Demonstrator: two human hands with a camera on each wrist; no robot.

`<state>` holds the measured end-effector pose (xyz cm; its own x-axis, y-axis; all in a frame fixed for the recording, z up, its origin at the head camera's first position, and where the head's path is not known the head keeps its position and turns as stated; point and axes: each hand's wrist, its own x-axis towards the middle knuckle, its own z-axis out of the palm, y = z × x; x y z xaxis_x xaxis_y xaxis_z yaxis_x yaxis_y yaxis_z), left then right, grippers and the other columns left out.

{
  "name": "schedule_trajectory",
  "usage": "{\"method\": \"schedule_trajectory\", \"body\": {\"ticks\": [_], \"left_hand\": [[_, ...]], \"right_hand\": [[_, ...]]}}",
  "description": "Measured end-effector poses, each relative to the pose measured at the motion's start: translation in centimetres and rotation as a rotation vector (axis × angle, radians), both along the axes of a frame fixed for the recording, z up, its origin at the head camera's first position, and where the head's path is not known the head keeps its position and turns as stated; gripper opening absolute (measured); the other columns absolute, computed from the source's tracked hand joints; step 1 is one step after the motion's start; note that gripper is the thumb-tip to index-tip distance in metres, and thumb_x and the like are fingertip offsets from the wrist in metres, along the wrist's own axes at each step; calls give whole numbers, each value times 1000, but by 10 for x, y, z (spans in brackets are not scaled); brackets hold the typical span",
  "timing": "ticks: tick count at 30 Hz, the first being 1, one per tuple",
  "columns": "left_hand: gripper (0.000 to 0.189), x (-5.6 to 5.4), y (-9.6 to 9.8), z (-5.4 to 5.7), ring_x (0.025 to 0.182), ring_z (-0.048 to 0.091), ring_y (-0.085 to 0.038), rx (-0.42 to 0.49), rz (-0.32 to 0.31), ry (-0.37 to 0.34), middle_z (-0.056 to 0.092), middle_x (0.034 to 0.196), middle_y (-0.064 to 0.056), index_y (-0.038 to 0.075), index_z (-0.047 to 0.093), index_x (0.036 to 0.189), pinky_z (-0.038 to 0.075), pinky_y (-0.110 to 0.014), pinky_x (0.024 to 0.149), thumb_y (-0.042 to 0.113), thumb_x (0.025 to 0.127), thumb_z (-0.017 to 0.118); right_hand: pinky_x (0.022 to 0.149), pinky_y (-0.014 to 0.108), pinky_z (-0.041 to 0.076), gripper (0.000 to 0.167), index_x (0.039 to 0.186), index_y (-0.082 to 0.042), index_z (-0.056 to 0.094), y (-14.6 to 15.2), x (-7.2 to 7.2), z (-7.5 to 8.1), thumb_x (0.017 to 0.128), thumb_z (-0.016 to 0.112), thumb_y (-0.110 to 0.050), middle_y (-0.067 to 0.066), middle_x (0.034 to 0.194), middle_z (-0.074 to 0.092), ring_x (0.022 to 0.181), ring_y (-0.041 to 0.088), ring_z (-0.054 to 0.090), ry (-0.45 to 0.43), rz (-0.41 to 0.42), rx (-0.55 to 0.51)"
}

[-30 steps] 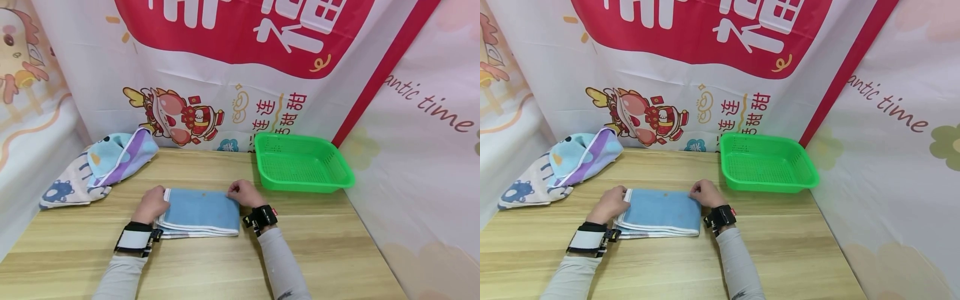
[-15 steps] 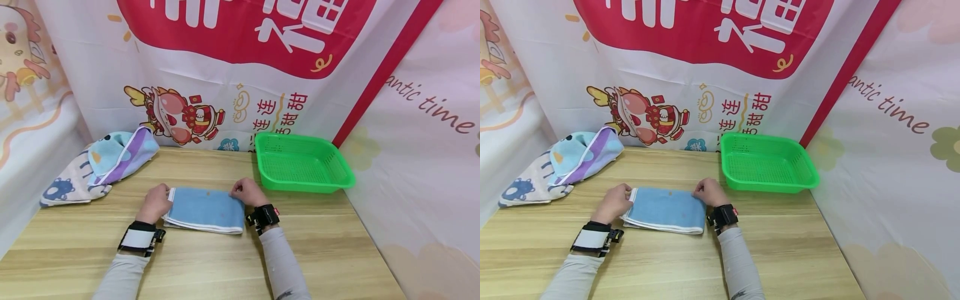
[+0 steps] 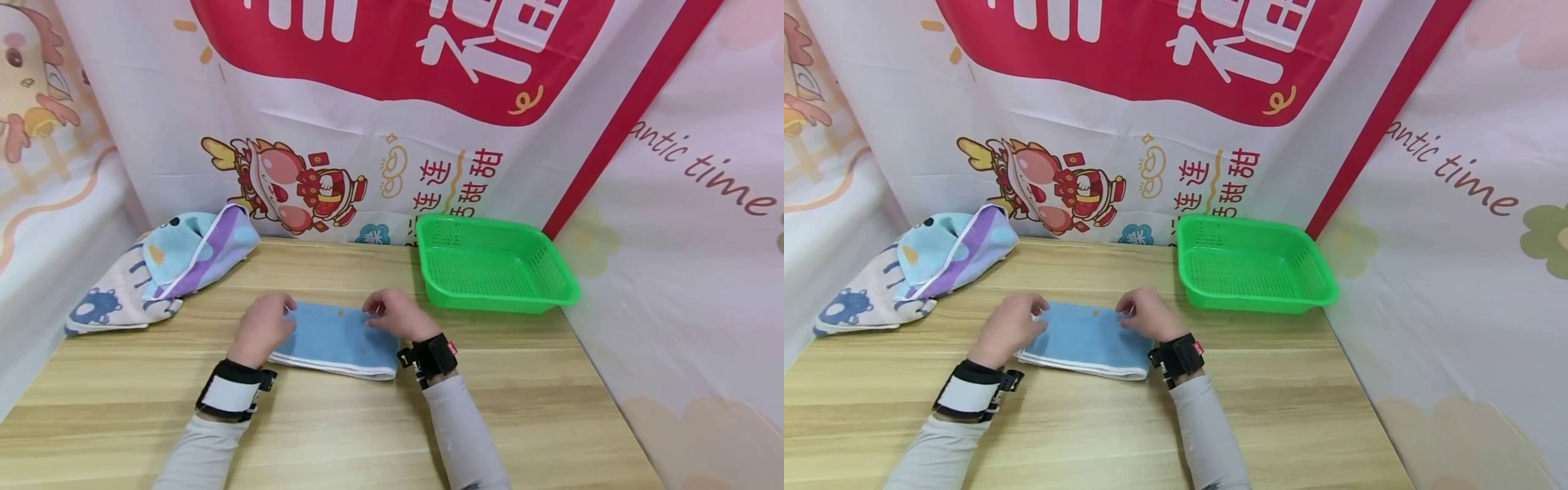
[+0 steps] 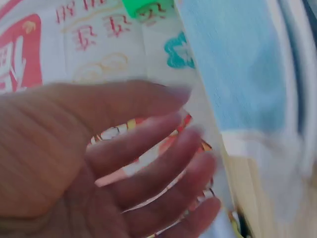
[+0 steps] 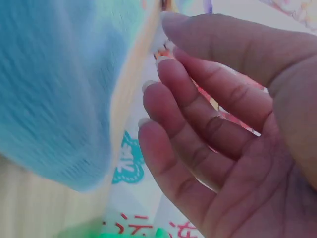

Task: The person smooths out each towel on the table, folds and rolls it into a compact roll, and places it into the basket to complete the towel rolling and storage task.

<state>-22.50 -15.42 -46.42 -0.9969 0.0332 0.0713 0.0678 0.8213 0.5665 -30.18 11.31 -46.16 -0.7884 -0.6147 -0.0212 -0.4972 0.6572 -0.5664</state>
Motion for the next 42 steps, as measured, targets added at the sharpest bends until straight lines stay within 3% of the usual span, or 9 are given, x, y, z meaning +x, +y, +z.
{"method": "schedule_trajectory", "body": {"ticks": [6, 11, 14, 18, 22, 28, 36, 38, 42], "left_hand": [[32, 4, 21, -1, 91, 68, -35, -119, -103, -125, 71, 105, -23, -7, 69, 110, 56, -52, 76, 15, 88, 73], [30, 8, 39, 0, 80, 66, -31, -209, -140, -130, 68, 90, -18, -4, 69, 99, 55, -48, 64, 24, 89, 72], [31, 8, 46, -1, 82, 65, -32, -242, -145, -120, 67, 91, -20, -4, 69, 98, 55, -49, 65, 25, 89, 73], [41, 5, 49, -8, 101, 64, -42, -280, -181, -98, 65, 106, -28, -10, 67, 111, 55, -55, 84, 24, 89, 74], [49, -4, 51, -14, 126, 52, -52, -305, -231, -97, 55, 132, -37, -13, 59, 129, 43, -58, 107, 18, 93, 71], [44, -17, 57, -21, 138, 38, -55, -279, -273, -96, 40, 149, -39, -10, 54, 139, 36, -62, 113, 1, 96, 59], [39, -19, 55, -22, 136, 43, -51, -274, -326, -17, 48, 145, -36, -5, 62, 134, 39, -60, 111, 0, 95, 62], [33, -15, 56, -19, 131, 49, -49, -269, -347, 21, 55, 137, -33, -6, 66, 127, 43, -58, 108, 0, 94, 64], [21, -4, 60, -7, 110, 64, -39, -230, -375, 64, 68, 114, -23, -5, 72, 111, 53, -51, 95, 1, 91, 69]], "right_hand": [[90, 26, 53, 24, 108, -12, 76, 1, 15, -17, 85, 81, -10, -1, 108, 73, 100, 11, 65, -25, 44, 132], [94, 26, 52, 28, 112, -9, 75, 8, 23, -27, 86, 81, -11, 1, 111, 71, 105, 13, 63, 39, 100, 125], [94, 25, 52, 29, 114, -7, 74, 11, 29, -29, 86, 81, -14, 2, 112, 70, 106, 12, 63, 60, 114, 114], [89, 21, 52, 32, 116, -7, 74, 10, 40, -30, 87, 81, -19, 2, 112, 69, 102, 9, 63, 81, 124, 115], [84, 18, 52, 35, 117, -7, 73, 5, 51, -33, 88, 81, -26, 2, 112, 69, 98, 7, 63, 149, 117, 145], [81, 18, 52, 33, 116, -8, 73, -9, 66, -40, 91, 77, -30, 1, 109, 67, 94, 7, 61, 234, 59, 152], [63, 18, 46, 28, 106, -9, 69, -32, 69, -36, 89, 79, -29, 1, 96, 61, 77, 9, 57, 272, -27, 214], [62, 21, 48, 26, 101, -9, 67, -35, 68, -35, 88, 79, -28, 2, 93, 60, 85, 16, 64, 303, -53, 230], [59, 24, 47, 25, 92, -8, 62, -39, 64, -38, 88, 78, -27, 4, 90, 55, 81, 22, 64, 310, -114, 199]]}}
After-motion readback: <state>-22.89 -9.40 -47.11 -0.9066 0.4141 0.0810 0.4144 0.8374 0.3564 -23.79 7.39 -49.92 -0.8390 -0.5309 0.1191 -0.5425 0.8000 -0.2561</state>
